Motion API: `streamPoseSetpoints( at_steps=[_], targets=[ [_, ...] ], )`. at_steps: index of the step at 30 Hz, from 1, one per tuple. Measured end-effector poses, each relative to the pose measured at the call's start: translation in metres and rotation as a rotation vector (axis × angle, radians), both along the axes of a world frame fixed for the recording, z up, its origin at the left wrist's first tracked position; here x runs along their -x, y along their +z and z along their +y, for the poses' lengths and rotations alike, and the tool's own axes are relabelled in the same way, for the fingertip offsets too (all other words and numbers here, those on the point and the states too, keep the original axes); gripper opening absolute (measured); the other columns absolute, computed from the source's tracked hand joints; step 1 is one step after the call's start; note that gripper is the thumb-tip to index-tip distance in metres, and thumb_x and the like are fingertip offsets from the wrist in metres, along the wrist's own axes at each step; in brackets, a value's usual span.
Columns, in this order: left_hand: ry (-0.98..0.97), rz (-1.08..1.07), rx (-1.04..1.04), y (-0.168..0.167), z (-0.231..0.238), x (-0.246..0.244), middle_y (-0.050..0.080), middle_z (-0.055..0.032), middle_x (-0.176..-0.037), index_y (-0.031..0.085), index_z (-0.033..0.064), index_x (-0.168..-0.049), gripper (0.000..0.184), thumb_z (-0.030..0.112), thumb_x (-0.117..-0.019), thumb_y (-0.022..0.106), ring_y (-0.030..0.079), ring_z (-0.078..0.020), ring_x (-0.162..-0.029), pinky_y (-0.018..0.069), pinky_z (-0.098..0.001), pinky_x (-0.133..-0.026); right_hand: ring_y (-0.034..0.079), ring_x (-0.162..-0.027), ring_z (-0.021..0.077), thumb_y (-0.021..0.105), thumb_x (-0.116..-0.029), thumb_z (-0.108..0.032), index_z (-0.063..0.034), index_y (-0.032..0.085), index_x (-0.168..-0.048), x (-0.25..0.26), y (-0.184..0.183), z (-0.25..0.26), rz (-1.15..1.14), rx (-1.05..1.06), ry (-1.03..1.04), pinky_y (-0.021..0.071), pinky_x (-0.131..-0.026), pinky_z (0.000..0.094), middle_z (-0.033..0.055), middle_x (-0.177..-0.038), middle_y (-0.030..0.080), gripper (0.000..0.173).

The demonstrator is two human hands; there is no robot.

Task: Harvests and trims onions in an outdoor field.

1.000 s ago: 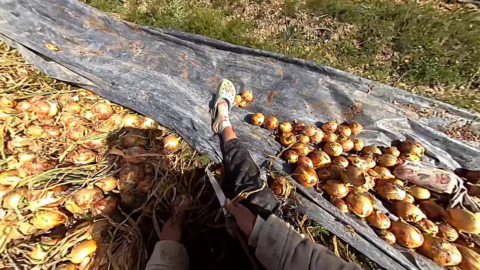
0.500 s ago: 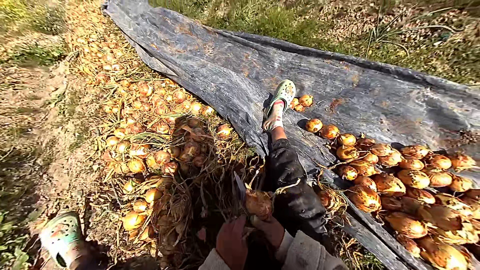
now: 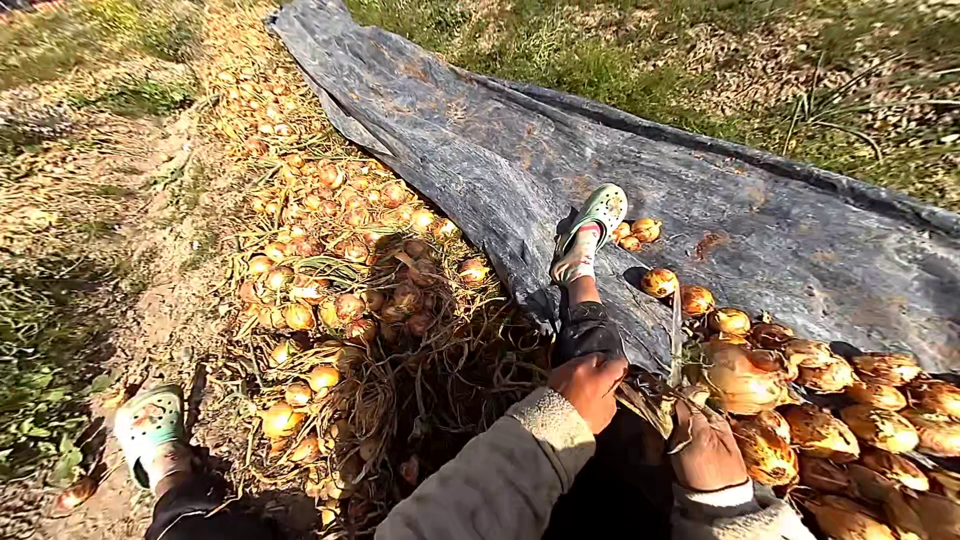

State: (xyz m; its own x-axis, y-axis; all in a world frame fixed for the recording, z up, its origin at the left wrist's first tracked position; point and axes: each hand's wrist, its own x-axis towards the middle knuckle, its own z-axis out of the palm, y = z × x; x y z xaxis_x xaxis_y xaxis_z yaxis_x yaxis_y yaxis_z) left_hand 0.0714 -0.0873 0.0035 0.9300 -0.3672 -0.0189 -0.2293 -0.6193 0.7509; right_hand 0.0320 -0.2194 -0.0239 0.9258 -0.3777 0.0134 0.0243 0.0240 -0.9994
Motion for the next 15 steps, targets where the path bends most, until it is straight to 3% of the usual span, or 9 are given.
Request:
streamPoseSetpoints(
  at_steps=[2,5,7,10,12,15],
  targets=[
    [0.073,0.172,0.030,0.001,-0.012,-0.018,0.062,-0.0231,-0.138,0.059,-0.0001,-0.141,0.043,-0.003,-0.0979,0.055,0.061,-0.0380,-0.127,0.0475,-0.0546,-0.107,0.048,-0.038,-0.0025,0.025,-0.1099,-0.026,-0.0176,0.052,-0.083,-0.013,0.022,-0.019,-0.012,0.099,-0.076,0.0443,-0.037,0.0172,-0.0144,-0.051,0.051,0.040],
    [0.108,0.261,-0.043,-0.034,-0.003,-0.019,0.063,-0.0215,-0.137,0.059,0.0012,-0.139,0.040,0.001,-0.0998,0.054,0.058,-0.0355,-0.131,0.0456,-0.0529,-0.110,0.047,-0.048,-0.0042,0.030,-0.1110,-0.027,-0.0071,0.056,-0.086,-0.009,0.027,-0.031,0.123,0.245,-0.171,0.0439,-0.050,0.0173,-0.0112,-0.059,0.046,0.041],
    [0.086,0.337,-0.281,-0.073,0.021,-0.013,0.051,-0.0159,-0.153,0.058,0.0039,-0.142,0.041,0.009,-0.1017,0.054,0.043,-0.0322,-0.146,0.0322,-0.0538,-0.120,0.050,-0.043,-0.0046,0.025,-0.1103,-0.028,-0.0139,0.054,-0.086,-0.004,0.010,-0.041,0.090,0.166,-0.076,0.0463,-0.044,0.0152,-0.0143,-0.053,0.050,0.041],
    [0.066,0.462,-0.549,-0.144,0.067,0.012,0.030,-0.0110,-0.168,0.054,0.0062,-0.146,0.045,0.021,-0.1042,0.055,0.016,-0.0373,-0.158,0.0089,-0.0707,-0.122,0.051,-0.040,0.0000,0.022,-0.1114,-0.026,-0.0141,0.055,-0.085,0.014,-0.016,-0.044,0.144,0.009,0.022,0.0463,-0.039,0.0179,-0.0109,-0.052,0.054,0.044],
    [0.007,0.497,-0.597,-0.159,0.082,0.027,0.027,-0.0104,-0.170,0.049,0.0063,-0.150,0.051,0.018,-0.1015,0.061,0.013,-0.0411,-0.158,0.0074,-0.0754,-0.119,0.048,-0.039,0.0000,0.023,-0.1108,-0.023,-0.0127,0.054,-0.083,0.024,-0.023,-0.043,0.218,-0.006,0.020,0.0444,-0.039,0.0175,-0.0105,-0.051,0.051,0.043],
    [-0.113,0.476,-0.568,-0.150,0.080,0.040,0.032,-0.0152,-0.167,0.040,0.0144,-0.158,0.075,0.020,-0.0914,0.074,0.014,-0.0470,-0.156,0.0076,-0.0787,-0.116,0.048,-0.042,-0.0010,0.038,-0.1054,-0.020,-0.0062,0.057,-0.096,0.039,-0.040,-0.060,0.341,0.103,0.068,0.0454,-0.043,0.0173,-0.0104,-0.054,0.050,0.025]
  ],
)
